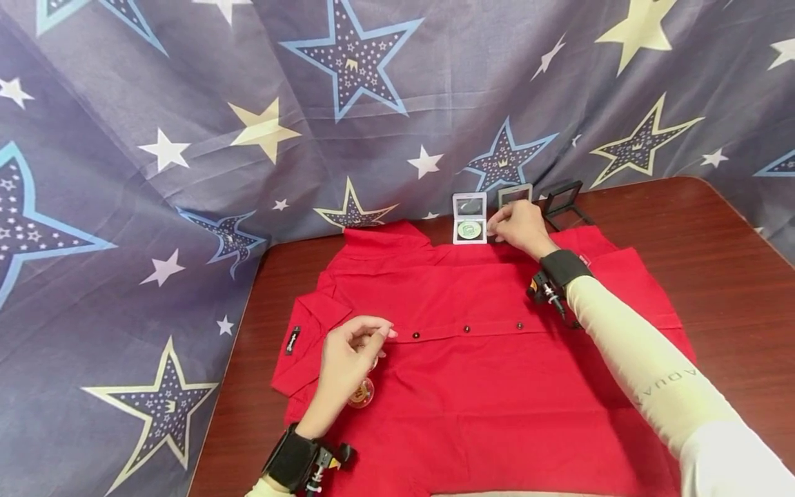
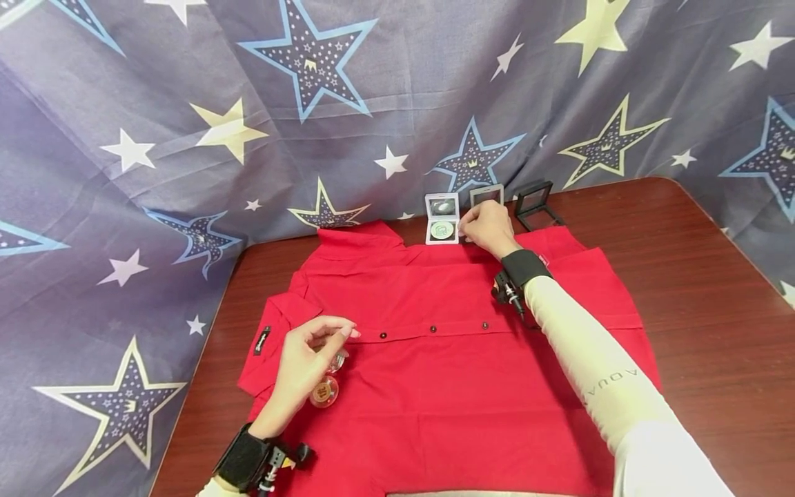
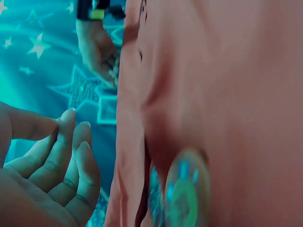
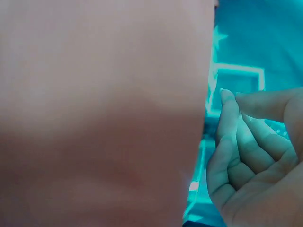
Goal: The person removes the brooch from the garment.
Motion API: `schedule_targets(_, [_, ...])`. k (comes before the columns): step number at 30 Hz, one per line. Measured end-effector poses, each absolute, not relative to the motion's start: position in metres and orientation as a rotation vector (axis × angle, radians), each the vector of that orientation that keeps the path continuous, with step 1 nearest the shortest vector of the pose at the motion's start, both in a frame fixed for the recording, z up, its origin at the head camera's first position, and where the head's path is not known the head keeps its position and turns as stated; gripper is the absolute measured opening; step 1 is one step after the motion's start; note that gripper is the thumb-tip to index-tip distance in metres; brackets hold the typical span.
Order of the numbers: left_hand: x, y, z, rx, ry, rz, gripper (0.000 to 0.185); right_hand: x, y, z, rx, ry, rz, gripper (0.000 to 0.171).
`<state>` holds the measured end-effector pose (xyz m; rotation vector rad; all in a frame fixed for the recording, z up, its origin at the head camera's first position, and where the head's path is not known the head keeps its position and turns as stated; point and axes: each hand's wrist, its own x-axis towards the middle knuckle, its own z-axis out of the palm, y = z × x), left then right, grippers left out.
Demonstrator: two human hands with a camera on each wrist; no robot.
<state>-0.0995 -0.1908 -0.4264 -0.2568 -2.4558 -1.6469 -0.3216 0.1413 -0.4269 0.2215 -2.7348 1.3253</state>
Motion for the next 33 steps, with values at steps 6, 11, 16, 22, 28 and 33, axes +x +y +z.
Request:
schedule_targets(6, [-0.102, -0.205, -0.422, -0.199, -2.520, -1.475, 0.008, -0.307, 0.135, -0.420, 0.350, -2.728, 1.335, 0.013])
schedule_targets(11, [-0.103, -0.216, -0.423, -0.166, -2.605, -1.283, 0.006, -0.291, 0.121, -0.411, 0.506, -2.714, 1.374, 0.014])
schedule_targets(16, [-0.101, -0.228, -0.426, -0.132, -2.663, -0.992, 0.007, -0.271, 0.101, -0.404, 0.673, -2.690, 1.473, 0.014])
schedule_targets(22, [-0.100, -0.236, -0.424, -0.133, -2.707, -0.880, 0.006, -0.246, 0.082, -0.398, 0.799, -2.683, 1.518, 0.015])
schedule_targets(28, [-0.100, -0.239, -0.424, -0.162, -2.739, -0.815, 0.007, -0.222, 0.066, -0.398, 0.884, -2.691, 1.558, 0.017])
schedule_targets(33, [-0.100, -0.241, -0.422, -0.208, -2.780, -0.765, 0.009, -0.206, 0.056, -0.400, 0.932, -2.705, 1.566, 0.013])
